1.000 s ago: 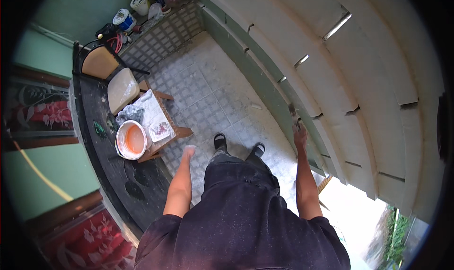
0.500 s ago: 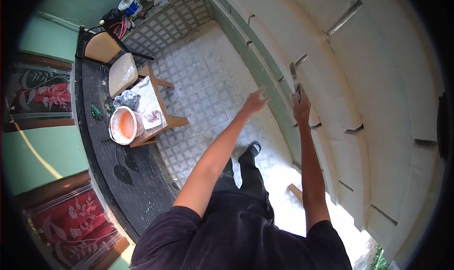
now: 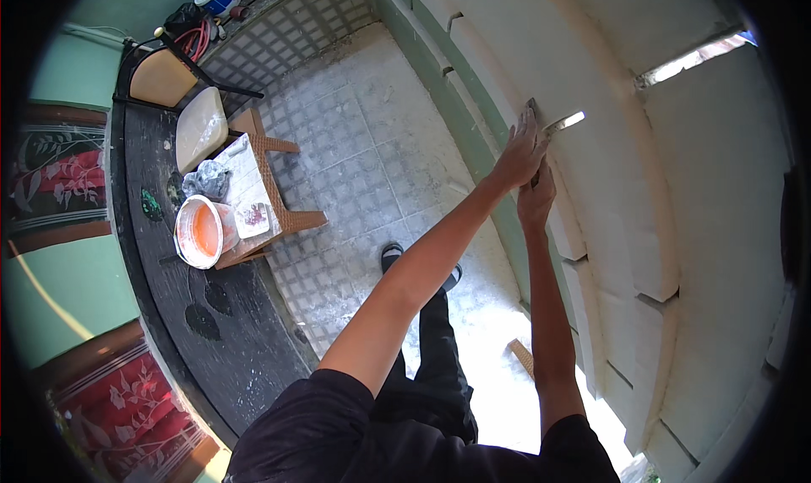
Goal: Repairing or preparing a wall using a putty knife and sandpaper.
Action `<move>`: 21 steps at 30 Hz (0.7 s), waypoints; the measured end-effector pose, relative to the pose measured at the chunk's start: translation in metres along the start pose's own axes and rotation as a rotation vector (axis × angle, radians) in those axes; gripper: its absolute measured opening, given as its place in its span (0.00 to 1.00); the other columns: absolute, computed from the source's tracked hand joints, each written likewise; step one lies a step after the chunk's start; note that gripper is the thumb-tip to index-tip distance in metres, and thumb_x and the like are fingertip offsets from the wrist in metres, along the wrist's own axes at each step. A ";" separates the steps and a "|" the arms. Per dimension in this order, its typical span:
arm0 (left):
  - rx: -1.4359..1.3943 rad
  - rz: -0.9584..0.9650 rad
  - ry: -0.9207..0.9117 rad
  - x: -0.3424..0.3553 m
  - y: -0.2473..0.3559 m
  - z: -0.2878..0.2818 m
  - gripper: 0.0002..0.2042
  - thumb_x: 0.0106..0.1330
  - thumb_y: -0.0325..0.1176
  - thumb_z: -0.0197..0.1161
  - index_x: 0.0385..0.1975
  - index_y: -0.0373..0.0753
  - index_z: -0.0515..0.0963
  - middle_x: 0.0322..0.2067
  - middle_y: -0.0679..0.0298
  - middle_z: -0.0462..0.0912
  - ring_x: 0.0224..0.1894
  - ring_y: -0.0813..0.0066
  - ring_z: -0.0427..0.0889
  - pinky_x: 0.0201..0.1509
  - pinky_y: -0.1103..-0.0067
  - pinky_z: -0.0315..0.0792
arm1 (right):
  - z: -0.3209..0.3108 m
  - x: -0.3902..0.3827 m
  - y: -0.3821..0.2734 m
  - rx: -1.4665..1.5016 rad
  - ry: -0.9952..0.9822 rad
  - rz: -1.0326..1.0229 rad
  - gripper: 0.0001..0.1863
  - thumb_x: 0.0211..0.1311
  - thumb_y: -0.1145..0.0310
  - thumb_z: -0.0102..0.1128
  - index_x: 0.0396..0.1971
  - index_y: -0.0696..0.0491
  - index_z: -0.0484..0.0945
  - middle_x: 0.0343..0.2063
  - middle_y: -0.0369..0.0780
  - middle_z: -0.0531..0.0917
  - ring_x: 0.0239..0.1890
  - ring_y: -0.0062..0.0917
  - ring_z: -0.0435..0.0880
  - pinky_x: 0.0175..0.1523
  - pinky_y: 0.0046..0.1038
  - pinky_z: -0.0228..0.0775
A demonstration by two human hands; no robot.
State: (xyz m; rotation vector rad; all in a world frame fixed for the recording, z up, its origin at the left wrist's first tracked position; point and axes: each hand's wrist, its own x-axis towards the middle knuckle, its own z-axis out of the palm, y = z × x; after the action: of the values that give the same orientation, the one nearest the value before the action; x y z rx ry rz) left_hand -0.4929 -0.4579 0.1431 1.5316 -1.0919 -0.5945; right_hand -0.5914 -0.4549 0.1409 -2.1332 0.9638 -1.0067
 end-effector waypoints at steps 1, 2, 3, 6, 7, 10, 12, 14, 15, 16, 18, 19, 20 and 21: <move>0.008 -0.024 -0.028 0.000 -0.003 -0.003 0.34 0.68 0.38 0.45 0.65 0.22 0.39 0.67 0.38 0.42 0.70 0.45 0.40 0.72 0.60 0.38 | 0.005 0.000 0.000 0.001 -0.002 -0.001 0.23 0.59 0.75 0.52 0.56 0.61 0.68 0.35 0.51 0.78 0.36 0.44 0.78 0.41 0.38 0.70; 0.015 -0.048 -0.057 0.002 -0.005 -0.005 0.34 0.69 0.39 0.45 0.66 0.24 0.38 0.68 0.40 0.40 0.71 0.47 0.38 0.72 0.58 0.37 | 0.009 -0.001 -0.001 0.008 -0.011 0.037 0.23 0.61 0.74 0.52 0.57 0.60 0.68 0.39 0.51 0.78 0.40 0.41 0.79 0.44 0.35 0.70; 0.014 -0.048 -0.055 0.008 -0.008 -0.007 0.34 0.69 0.39 0.45 0.66 0.24 0.38 0.68 0.40 0.40 0.71 0.47 0.38 0.72 0.58 0.37 | 0.012 0.001 0.000 0.013 -0.019 0.075 0.24 0.62 0.72 0.53 0.59 0.59 0.67 0.44 0.50 0.79 0.43 0.39 0.80 0.47 0.31 0.70; 0.015 0.025 0.032 0.032 -0.013 -0.021 0.33 0.70 0.38 0.44 0.66 0.24 0.38 0.68 0.39 0.41 0.71 0.45 0.39 0.72 0.58 0.37 | 0.027 0.032 0.003 -0.011 -0.083 0.058 0.24 0.62 0.71 0.53 0.59 0.59 0.67 0.45 0.50 0.79 0.44 0.38 0.80 0.47 0.31 0.70; 0.022 0.025 0.033 0.035 -0.017 -0.024 0.33 0.70 0.37 0.43 0.66 0.24 0.38 0.67 0.38 0.42 0.70 0.45 0.40 0.72 0.58 0.37 | 0.028 0.030 0.002 -0.011 -0.091 0.066 0.24 0.62 0.71 0.53 0.59 0.59 0.67 0.45 0.50 0.79 0.44 0.38 0.80 0.47 0.31 0.70; 0.027 0.029 0.000 0.016 -0.019 -0.017 0.32 0.70 0.36 0.43 0.65 0.23 0.40 0.66 0.36 0.44 0.70 0.43 0.42 0.71 0.58 0.38 | 0.030 0.018 -0.005 0.031 -0.073 0.129 0.25 0.62 0.71 0.53 0.59 0.59 0.67 0.45 0.50 0.79 0.43 0.37 0.80 0.46 0.32 0.70; 0.040 0.043 -0.017 0.015 -0.020 -0.017 0.32 0.70 0.36 0.43 0.65 0.22 0.40 0.66 0.35 0.44 0.70 0.43 0.43 0.71 0.58 0.38 | 0.027 0.003 -0.012 0.040 0.043 0.069 0.24 0.62 0.70 0.53 0.58 0.60 0.67 0.45 0.51 0.78 0.44 0.38 0.80 0.47 0.32 0.70; 0.072 0.031 0.027 0.020 -0.017 -0.016 0.31 0.69 0.33 0.45 0.64 0.22 0.42 0.65 0.36 0.46 0.69 0.41 0.46 0.70 0.55 0.43 | 0.031 0.020 -0.005 0.023 0.034 0.012 0.26 0.60 0.71 0.54 0.59 0.59 0.66 0.41 0.51 0.78 0.41 0.40 0.79 0.44 0.34 0.70; 0.070 0.033 0.032 0.030 -0.018 -0.020 0.31 0.69 0.33 0.45 0.64 0.22 0.42 0.65 0.36 0.46 0.69 0.41 0.46 0.70 0.55 0.43 | 0.034 0.030 -0.002 0.008 0.027 -0.041 0.27 0.59 0.72 0.54 0.60 0.59 0.65 0.37 0.52 0.78 0.37 0.43 0.78 0.41 0.37 0.70; 0.070 0.041 0.051 0.042 -0.021 -0.030 0.31 0.69 0.33 0.44 0.64 0.22 0.42 0.66 0.36 0.46 0.69 0.42 0.46 0.70 0.56 0.43 | 0.039 0.038 -0.002 0.009 0.024 -0.042 0.27 0.59 0.72 0.54 0.60 0.59 0.65 0.37 0.52 0.78 0.37 0.43 0.78 0.41 0.37 0.70; 0.070 0.047 0.072 0.048 -0.023 -0.041 0.31 0.69 0.33 0.44 0.64 0.22 0.41 0.66 0.37 0.46 0.69 0.42 0.46 0.70 0.56 0.43 | 0.046 0.050 -0.005 0.021 -0.109 0.075 0.25 0.62 0.70 0.54 0.59 0.60 0.66 0.50 0.52 0.77 0.52 0.39 0.78 0.52 0.30 0.69; 0.061 0.048 0.050 0.043 -0.023 -0.040 0.30 0.69 0.33 0.44 0.64 0.21 0.41 0.65 0.35 0.46 0.68 0.42 0.47 0.70 0.56 0.43 | 0.045 0.042 -0.003 0.016 -0.111 0.083 0.25 0.62 0.70 0.54 0.59 0.60 0.66 0.50 0.52 0.77 0.52 0.39 0.78 0.52 0.30 0.69; 0.055 0.054 0.032 0.042 -0.025 -0.040 0.30 0.69 0.33 0.43 0.64 0.21 0.42 0.65 0.34 0.47 0.68 0.42 0.47 0.70 0.56 0.43 | 0.045 0.033 -0.004 -0.002 -0.053 0.047 0.25 0.61 0.71 0.54 0.59 0.60 0.66 0.49 0.52 0.77 0.50 0.41 0.78 0.51 0.30 0.69; 0.054 0.055 0.029 0.035 -0.024 -0.036 0.30 0.69 0.33 0.43 0.64 0.21 0.42 0.65 0.34 0.47 0.68 0.42 0.47 0.70 0.56 0.43 | 0.045 0.025 -0.004 -0.020 0.005 0.011 0.26 0.61 0.71 0.54 0.59 0.60 0.66 0.47 0.53 0.78 0.49 0.42 0.79 0.50 0.31 0.69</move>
State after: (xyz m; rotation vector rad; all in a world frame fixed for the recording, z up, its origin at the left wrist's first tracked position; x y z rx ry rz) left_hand -0.4396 -0.4718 0.1368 1.5472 -1.1317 -0.5074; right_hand -0.5421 -0.4637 0.1291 -2.1408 0.9906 -1.0014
